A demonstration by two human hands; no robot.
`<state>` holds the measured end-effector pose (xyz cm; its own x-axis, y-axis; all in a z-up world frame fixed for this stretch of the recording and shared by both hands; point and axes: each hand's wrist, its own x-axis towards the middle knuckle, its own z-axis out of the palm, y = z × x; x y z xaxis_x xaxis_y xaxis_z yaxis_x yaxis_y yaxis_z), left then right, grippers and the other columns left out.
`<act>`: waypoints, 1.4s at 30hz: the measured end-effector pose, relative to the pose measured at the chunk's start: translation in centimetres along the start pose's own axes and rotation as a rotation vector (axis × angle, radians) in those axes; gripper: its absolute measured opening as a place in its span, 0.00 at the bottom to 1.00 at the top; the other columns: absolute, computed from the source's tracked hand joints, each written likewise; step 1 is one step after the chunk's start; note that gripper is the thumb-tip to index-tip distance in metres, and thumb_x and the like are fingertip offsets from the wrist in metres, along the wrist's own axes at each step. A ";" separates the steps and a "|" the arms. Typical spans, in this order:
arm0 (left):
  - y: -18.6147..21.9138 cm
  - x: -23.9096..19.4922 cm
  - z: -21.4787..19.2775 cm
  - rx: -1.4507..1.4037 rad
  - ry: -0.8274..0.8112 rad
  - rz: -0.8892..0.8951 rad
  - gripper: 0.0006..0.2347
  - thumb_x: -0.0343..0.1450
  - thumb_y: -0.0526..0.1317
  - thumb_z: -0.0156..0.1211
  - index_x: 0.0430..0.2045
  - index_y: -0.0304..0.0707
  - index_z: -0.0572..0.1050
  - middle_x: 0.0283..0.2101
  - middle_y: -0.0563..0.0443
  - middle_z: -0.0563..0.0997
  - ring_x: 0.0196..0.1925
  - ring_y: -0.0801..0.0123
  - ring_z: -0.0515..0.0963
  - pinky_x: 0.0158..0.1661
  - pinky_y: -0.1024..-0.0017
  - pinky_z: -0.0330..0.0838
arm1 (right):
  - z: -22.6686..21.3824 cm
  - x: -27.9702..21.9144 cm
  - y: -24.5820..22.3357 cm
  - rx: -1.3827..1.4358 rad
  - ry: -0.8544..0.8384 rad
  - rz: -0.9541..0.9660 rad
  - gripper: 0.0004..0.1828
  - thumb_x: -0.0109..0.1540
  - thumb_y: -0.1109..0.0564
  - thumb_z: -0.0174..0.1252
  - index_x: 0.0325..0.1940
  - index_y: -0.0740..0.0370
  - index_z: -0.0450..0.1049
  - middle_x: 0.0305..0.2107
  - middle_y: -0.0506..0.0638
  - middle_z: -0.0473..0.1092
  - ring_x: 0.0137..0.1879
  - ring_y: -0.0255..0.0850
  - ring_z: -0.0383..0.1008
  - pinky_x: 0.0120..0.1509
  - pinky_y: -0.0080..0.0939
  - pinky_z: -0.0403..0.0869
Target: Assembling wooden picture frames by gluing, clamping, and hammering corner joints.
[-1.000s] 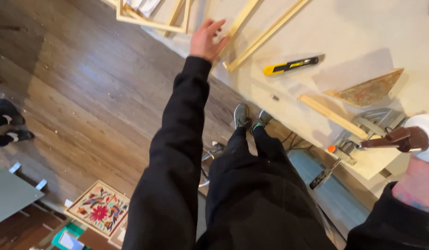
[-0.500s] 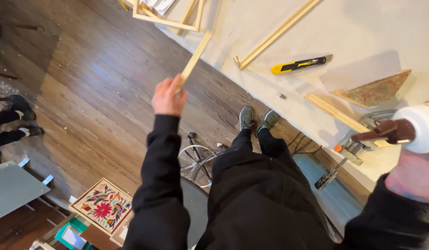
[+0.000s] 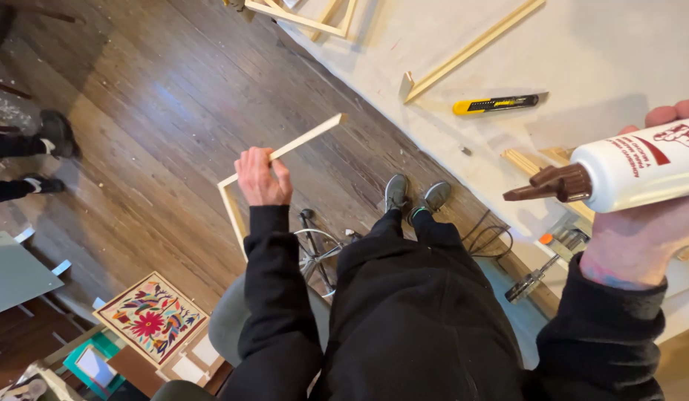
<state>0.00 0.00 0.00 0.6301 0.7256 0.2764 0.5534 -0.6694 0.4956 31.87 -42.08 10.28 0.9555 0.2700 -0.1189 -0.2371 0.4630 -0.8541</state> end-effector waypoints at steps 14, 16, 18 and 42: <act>-0.2 4.3 1.3 -0.174 0.244 0.067 0.15 0.74 0.48 0.50 0.22 0.35 0.64 0.26 0.42 0.65 0.30 0.51 0.67 0.34 0.57 0.60 | 2.7 -0.2 0.2 0.066 0.072 -0.066 0.27 0.77 0.41 0.41 0.62 0.69 0.64 0.48 0.56 0.67 0.57 0.44 0.71 0.60 0.45 0.76; 3.2 3.2 -1.4 -0.132 0.145 0.201 0.20 0.75 0.52 0.56 0.19 0.36 0.65 0.22 0.44 0.63 0.25 0.52 0.66 0.29 0.57 0.59 | 3.7 -1.0 0.0 0.054 0.100 -0.084 0.28 0.77 0.40 0.41 0.63 0.70 0.64 0.49 0.57 0.67 0.57 0.45 0.72 0.60 0.45 0.76; 6.0 1.8 -3.1 -0.043 0.004 0.279 0.22 0.72 0.53 0.65 0.15 0.40 0.62 0.18 0.49 0.61 0.20 0.58 0.65 0.25 0.61 0.59 | 5.6 -2.0 -0.7 -0.073 0.034 -0.190 0.35 0.73 0.33 0.42 0.66 0.68 0.64 0.53 0.56 0.68 0.59 0.44 0.74 0.62 0.47 0.80; 15.0 1.7 -6.7 -0.105 -0.200 0.332 0.23 0.67 0.49 0.70 0.12 0.40 0.60 0.16 0.49 0.62 0.19 0.57 0.67 0.24 0.62 0.59 | 11.8 -2.8 -1.7 -0.394 -0.070 -0.268 0.37 0.74 0.31 0.55 0.66 0.67 0.59 0.51 0.55 0.64 0.52 0.46 0.76 0.58 0.53 0.78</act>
<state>5.71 -7.67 13.44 0.8648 0.4201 0.2750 0.2495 -0.8348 0.4907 27.53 -33.62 18.07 0.9565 0.2476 0.1543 0.1132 0.1723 -0.9785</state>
